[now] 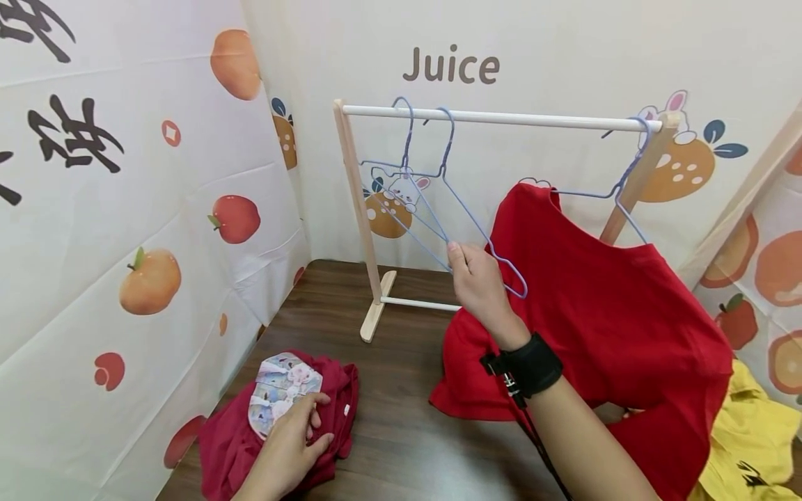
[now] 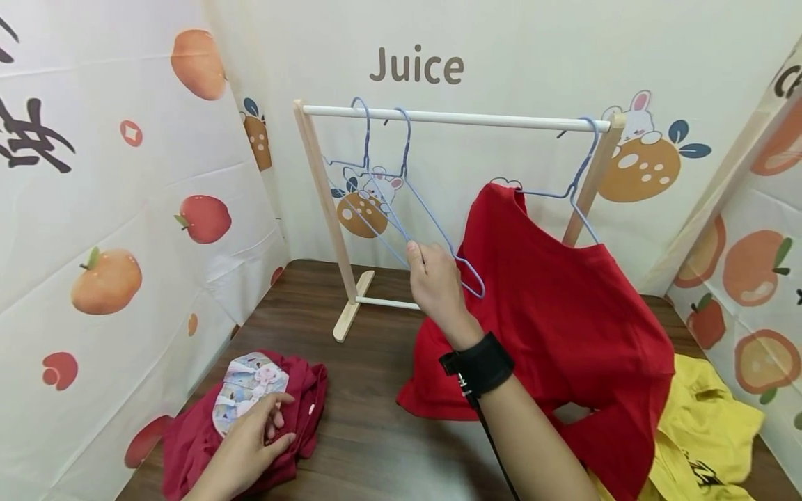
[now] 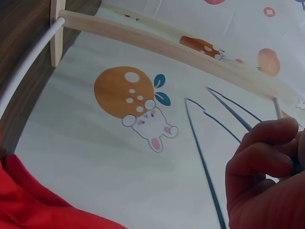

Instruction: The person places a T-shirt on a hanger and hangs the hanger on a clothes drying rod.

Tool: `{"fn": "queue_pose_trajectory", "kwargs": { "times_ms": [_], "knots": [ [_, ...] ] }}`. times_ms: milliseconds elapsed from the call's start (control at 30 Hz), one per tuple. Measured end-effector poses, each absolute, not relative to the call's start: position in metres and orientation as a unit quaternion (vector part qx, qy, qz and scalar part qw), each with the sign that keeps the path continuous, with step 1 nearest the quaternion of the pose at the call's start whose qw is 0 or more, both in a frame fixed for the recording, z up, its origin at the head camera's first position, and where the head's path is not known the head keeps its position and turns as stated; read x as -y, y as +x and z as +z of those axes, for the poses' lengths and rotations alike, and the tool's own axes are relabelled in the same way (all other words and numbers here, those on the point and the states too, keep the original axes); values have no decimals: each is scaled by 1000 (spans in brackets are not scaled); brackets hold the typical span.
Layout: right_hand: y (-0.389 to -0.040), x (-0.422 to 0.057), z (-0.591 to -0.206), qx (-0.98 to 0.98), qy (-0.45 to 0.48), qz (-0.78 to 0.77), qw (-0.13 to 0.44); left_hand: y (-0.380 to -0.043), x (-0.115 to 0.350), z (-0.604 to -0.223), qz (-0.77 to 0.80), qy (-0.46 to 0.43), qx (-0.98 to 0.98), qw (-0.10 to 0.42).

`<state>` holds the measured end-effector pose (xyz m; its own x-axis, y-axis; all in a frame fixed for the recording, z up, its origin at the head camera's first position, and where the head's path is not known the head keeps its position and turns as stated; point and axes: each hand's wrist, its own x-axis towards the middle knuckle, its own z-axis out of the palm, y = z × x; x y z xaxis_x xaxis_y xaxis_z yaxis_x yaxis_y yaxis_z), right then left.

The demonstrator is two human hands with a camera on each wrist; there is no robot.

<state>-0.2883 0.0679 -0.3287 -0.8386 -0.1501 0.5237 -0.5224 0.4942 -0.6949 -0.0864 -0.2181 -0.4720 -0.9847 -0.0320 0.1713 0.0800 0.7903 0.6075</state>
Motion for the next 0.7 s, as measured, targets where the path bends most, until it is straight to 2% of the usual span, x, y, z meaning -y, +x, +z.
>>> {"fn": "queue_pose_trajectory", "kwargs": {
  "times_ms": [100,433,700],
  "knots": [
    [-284,-73,-327,832,208,467,216,-84,218,-471,-294,18,953,73],
    [-247,-102,-334,831,210,455,241,-79,226,-464,-241,40,969,23],
    [-214,-133,-355,821,225,468,236,-85,219,-468,-244,54,965,79]
  ]
}}
